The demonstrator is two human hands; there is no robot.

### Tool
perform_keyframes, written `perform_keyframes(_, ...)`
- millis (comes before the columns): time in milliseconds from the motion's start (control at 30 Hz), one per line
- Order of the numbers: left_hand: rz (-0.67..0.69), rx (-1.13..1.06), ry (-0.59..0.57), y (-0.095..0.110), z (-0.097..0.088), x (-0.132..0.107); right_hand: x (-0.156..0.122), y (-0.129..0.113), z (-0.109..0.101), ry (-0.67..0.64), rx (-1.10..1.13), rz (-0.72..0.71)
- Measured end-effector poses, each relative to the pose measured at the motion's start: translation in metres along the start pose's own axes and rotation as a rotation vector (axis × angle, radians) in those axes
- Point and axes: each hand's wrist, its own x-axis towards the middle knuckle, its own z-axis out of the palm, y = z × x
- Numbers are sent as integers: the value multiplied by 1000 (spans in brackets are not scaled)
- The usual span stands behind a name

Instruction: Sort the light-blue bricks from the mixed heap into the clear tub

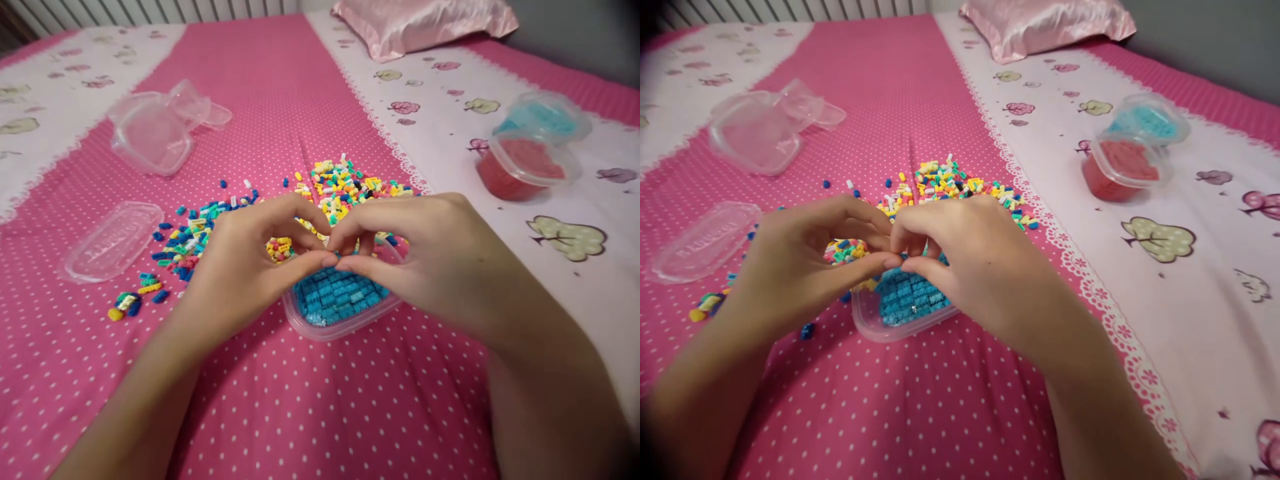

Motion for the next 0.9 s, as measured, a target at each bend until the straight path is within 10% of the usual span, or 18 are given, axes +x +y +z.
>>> perform_keyframes(300, 38, 26, -38, -1, -2, -1, -1, -1, -1, -32, -65, 11)
perform_keyframes(500, 68, 298, 144, -4, -8, 0, -4, 10, -2, -182, -201, -32)
perform_keyframes(900, 70, 340, 35, -4, -2, 1, -5, 16, 7, -260, -218, -74)
